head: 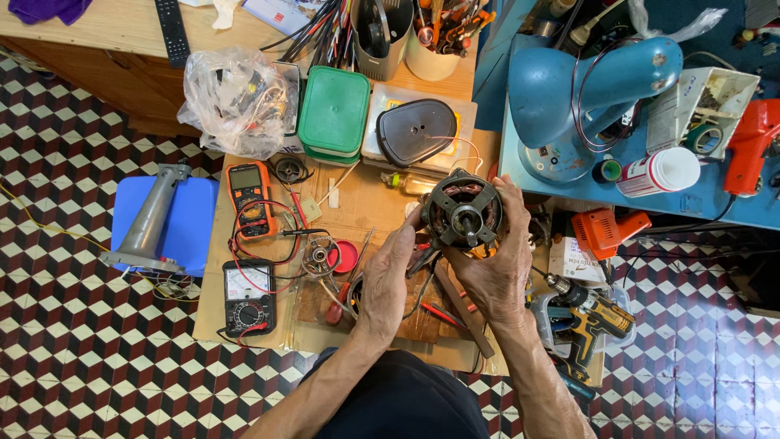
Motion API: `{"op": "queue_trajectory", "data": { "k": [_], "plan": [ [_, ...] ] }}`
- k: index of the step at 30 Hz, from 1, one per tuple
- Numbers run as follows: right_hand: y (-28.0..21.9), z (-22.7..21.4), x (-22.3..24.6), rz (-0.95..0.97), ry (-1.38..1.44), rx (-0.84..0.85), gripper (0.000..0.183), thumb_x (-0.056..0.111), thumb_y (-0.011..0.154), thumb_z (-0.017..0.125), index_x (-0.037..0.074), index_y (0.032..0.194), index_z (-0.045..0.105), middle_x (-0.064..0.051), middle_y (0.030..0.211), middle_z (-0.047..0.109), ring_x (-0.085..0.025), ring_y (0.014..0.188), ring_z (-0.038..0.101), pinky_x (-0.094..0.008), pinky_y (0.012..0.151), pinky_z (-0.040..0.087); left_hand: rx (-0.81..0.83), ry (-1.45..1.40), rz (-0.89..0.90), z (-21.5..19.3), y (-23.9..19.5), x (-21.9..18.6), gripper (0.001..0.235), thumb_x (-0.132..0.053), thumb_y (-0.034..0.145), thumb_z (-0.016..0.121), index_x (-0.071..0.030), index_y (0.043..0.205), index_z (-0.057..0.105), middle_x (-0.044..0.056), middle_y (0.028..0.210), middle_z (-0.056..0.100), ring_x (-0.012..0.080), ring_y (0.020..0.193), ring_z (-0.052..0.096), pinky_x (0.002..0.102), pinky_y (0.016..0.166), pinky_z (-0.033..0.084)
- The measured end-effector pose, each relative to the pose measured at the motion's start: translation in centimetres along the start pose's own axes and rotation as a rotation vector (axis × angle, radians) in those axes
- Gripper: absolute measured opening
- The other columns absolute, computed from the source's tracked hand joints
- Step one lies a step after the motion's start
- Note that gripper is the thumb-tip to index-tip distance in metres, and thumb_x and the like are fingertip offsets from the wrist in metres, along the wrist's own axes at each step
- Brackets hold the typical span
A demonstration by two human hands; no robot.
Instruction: The person disassembles and reassembles a small electric motor on a cluttered workbench. They use pliers and a screwdriver to remove and install internal components, then rotate the shaft to test movement.
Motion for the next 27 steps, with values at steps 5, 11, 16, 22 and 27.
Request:
{"op": "queue_trajectory", "data": {
  "k": [5, 11, 16, 22, 27],
  "plan": [
    [-0.2, 0.0, -0.3, -0.003, 0.010, 0.001, 0.102, 0.012, 0.070, 0.095, 0.002, 0.150, 0.032, -0.027, 0.153, 0.044, -0.044, 0.148, 0.042, -0.049, 0.120, 0.043, 0.025, 0.001, 0.020, 0.1, -0.1, -0.4, 0.067, -0.052, 0.105, 0.035, -0.006, 0.152, 0.047, 0.010, 0.152, 0.056, 0.0188, 0.141, 0.050, 0.033, 0.114, 0.041],
    [-0.1, 0.1, -0.7, -0.097, -0.018, 0.024, 0.102, 0.011, 0.069, 0.095, 0.003, 0.148, 0.032, -0.025, 0.155, 0.044, -0.044, 0.148, 0.042, -0.051, 0.122, 0.040, -0.014, -0.012, -0.035, -0.2, -0.4, 0.6, 0.068, -0.052, 0.104, 0.036, -0.006, 0.153, 0.046, 0.012, 0.148, 0.060, 0.0201, 0.130, 0.058, 0.033, 0.109, 0.047],
    [-0.3, 0.7, -1.1, -0.056, 0.050, 0.098, 0.101, 0.011, 0.069, 0.093, 0.003, 0.149, 0.033, -0.026, 0.155, 0.043, -0.044, 0.148, 0.042, -0.047, 0.121, 0.041, -0.105, -0.186, -0.073, -1.1, -0.5, 2.7, 0.065, -0.050, 0.103, 0.042, 0.000, 0.144, 0.054, 0.014, 0.137, 0.065, 0.0204, 0.119, 0.066, 0.035, 0.103, 0.052],
    [-1.8, 1.9, -0.8, 0.004, 0.078, 0.141, 0.093, 0.010, 0.070, 0.089, 0.003, 0.146, 0.036, -0.025, 0.153, 0.047, -0.043, 0.149, 0.042, -0.047, 0.122, 0.040, 0.144, -0.529, -0.577, -1.9, 0.6, 6.3, 0.077, -0.070, 0.097, 0.046, 0.002, 0.117, 0.064, 0.016, 0.104, 0.072, 0.0222, 0.095, 0.070, 0.038, 0.087, 0.059],
    [-3.2, 2.4, -0.8, 0.009, 0.056, 0.128, 0.091, 0.011, 0.069, 0.091, 0.003, 0.143, 0.038, -0.024, 0.150, 0.048, -0.044, 0.146, 0.042, -0.048, 0.120, 0.039, -0.030, -0.348, -0.685, -2.7, 1.4, 7.2, 0.067, -0.066, 0.086, 0.055, -0.016, 0.130, 0.062, 0.002, 0.107, 0.072, 0.0155, 0.097, 0.069, 0.043, 0.087, 0.059]
  ]
}}
Point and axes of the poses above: each hand's wrist, its own y-axis towards the middle knuckle, its own z-axis out of the palm, x = y × z, the point moved 5 cm from there along y, towards the middle knuckle
